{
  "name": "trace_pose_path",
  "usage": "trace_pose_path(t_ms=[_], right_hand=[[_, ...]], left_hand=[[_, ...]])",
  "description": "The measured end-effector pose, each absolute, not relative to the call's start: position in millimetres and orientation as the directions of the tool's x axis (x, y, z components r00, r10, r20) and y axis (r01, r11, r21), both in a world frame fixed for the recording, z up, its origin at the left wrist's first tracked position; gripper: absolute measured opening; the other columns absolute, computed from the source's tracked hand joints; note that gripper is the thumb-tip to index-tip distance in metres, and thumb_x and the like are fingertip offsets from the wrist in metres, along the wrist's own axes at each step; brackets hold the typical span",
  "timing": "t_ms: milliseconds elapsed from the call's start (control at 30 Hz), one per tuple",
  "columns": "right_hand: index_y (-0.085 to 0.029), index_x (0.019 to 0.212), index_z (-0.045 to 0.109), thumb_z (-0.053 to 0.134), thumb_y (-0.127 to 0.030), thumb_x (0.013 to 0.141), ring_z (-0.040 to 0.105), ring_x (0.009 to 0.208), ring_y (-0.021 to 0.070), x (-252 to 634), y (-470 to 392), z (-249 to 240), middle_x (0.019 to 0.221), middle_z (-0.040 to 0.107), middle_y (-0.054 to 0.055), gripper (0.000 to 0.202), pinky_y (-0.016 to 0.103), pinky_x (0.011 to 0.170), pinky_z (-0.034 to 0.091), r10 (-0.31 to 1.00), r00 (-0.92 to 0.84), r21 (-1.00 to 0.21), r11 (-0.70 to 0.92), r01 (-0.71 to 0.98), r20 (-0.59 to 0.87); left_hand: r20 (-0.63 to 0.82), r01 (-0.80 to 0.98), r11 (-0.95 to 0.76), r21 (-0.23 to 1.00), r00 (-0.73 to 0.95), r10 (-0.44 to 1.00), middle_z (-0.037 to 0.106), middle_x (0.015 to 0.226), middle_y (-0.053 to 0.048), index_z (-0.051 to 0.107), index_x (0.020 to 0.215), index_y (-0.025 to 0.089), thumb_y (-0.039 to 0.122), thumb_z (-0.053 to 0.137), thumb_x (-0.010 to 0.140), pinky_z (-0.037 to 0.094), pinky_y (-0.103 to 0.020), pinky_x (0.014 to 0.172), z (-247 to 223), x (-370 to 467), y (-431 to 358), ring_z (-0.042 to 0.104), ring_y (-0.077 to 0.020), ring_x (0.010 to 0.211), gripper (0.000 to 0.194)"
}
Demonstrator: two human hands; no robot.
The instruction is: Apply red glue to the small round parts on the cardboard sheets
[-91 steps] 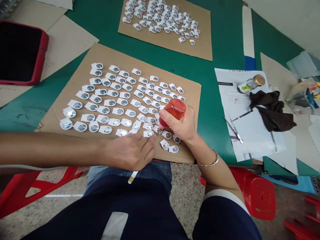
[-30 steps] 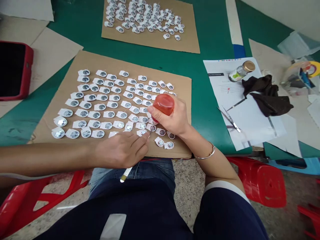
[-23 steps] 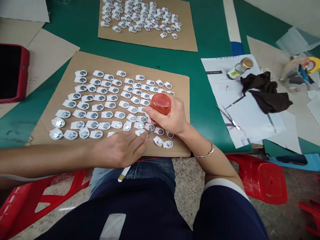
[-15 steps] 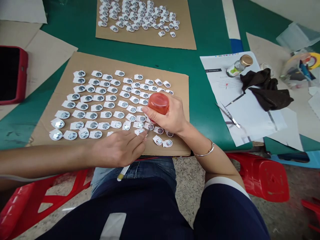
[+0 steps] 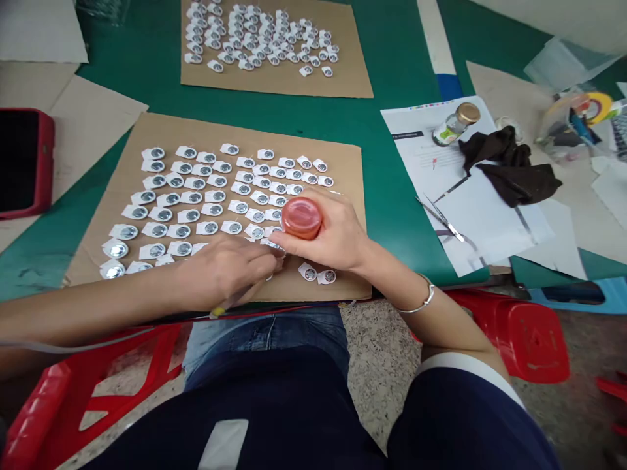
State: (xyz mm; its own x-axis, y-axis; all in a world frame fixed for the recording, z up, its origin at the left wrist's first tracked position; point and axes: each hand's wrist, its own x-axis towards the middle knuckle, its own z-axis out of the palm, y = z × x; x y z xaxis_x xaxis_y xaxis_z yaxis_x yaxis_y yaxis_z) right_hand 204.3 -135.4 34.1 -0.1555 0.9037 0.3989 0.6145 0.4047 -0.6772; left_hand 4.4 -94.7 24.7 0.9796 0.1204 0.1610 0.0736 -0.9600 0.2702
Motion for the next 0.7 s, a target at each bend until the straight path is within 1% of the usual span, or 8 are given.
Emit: trace_pose_path(t_ms=[33,100,167,233,300,367,533,700], right_hand=[[-0.018,0.078,0.058,0.073,-0.035,0.064,0.057,0.069,0.0144,204.4,-141.2,32.8,0.074,0.061,0.001,0.027,0.033,0.066,0.048,0.896,-0.099,-0.690,0.400,0.603,0.432],[-0.019,0.082,0.057,0.069,-0.035,0.068,0.057,0.069,0.0148,203.9,-153.9,26.1,0.076,0.060,0.002,0.024,0.034,0.064,0.049,0.848,0.075,-0.726,0.400,0.560,0.525],[-0.021,0.084,0.055,0.062,-0.040,0.072,0.057,0.067,0.0152,202.2,-165.7,15.6,0.075,0.057,0.002,0.023,0.034,0.058,0.049,0.754,0.269,-0.745,0.403,0.532,0.599],[-0.022,0.083,0.054,0.060,-0.042,0.073,0.056,0.067,0.0163,199.2,-174.2,4.9,0.074,0.054,0.002,0.023,0.035,0.056,0.049,0.672,0.379,-0.734,0.378,0.564,0.637],[-0.021,0.081,0.053,0.061,-0.041,0.072,0.056,0.067,0.0172,196.0,-178.4,-2.9,0.072,0.054,0.002,0.023,0.036,0.057,0.049,0.634,0.404,-0.709,0.346,0.615,0.659],[-0.021,0.079,0.053,0.061,-0.040,0.071,0.056,0.067,0.0169,193.9,-178.8,-6.8,0.070,0.055,0.001,0.022,0.036,0.058,0.049,0.629,0.396,-0.691,0.332,0.642,0.670],[-0.020,0.079,0.055,0.063,-0.035,0.069,0.056,0.065,0.0151,193.2,-175.3,-8.0,0.069,0.057,0.000,0.019,0.034,0.059,0.048,0.669,0.364,-0.694,0.321,0.645,0.648],[-0.020,0.078,0.056,0.064,-0.034,0.069,0.056,0.065,0.0153,191.8,-175.4,-8.6,0.069,0.058,0.000,0.019,0.034,0.060,0.048,0.687,0.364,-0.706,0.310,0.637,0.630]], left_hand=[[0.152,0.080,-0.946,0.315,0.979,0.134,0.055,0.060,0.000,0.049,0.067,0.016,0.008,0.042,0.077,0.032,-0.023,0.046,24.2,3.9,-91.9,0.045,-0.0102,0.046,0.014],[0.136,0.090,-0.919,0.383,0.979,0.152,0.057,0.063,0.000,0.052,0.071,0.016,0.008,0.044,0.075,0.035,-0.022,0.050,22.5,3.1,-87.3,0.048,-0.0102,0.050,0.012],[0.148,0.087,-0.904,0.418,0.976,0.162,0.059,0.066,-0.001,0.055,0.077,0.016,0.010,0.045,0.076,0.037,-0.022,0.054,21.1,2.9,-84.0,0.052,-0.0114,0.056,0.012],[0.158,0.082,-0.895,0.439,0.973,0.167,0.060,0.069,-0.002,0.057,0.081,0.015,0.010,0.044,0.077,0.040,-0.023,0.057,20.5,2.8,-82.0,0.055,-0.0123,0.061,0.014],[0.161,0.084,-0.893,0.442,0.972,0.171,0.061,0.070,-0.002,0.058,0.082,0.015,0.010,0.044,0.077,0.041,-0.023,0.059,20.4,2.6,-81.4,0.056,-0.0124,0.062,0.015],[0.160,0.087,-0.900,0.428,0.972,0.171,0.061,0.070,-0.002,0.058,0.083,0.016,0.011,0.044,0.078,0.041,-0.023,0.058,20.1,2.2,-81.8,0.055,-0.0122,0.061,0.016],[0.152,0.095,-0.925,0.368,0.975,0.161,0.059,0.068,-0.001,0.057,0.082,0.016,0.013,0.043,0.078,0.038,-0.023,0.054,18.8,1.2,-84.5,0.051,-0.0119,0.056,0.014],[0.143,0.104,-0.933,0.345,0.976,0.162,0.059,0.068,-0.001,0.057,0.081,0.016,0.013,0.044,0.078,0.036,-0.024,0.053,18.7,1.4,-84.9,0.051,-0.0123,0.056,0.014]])
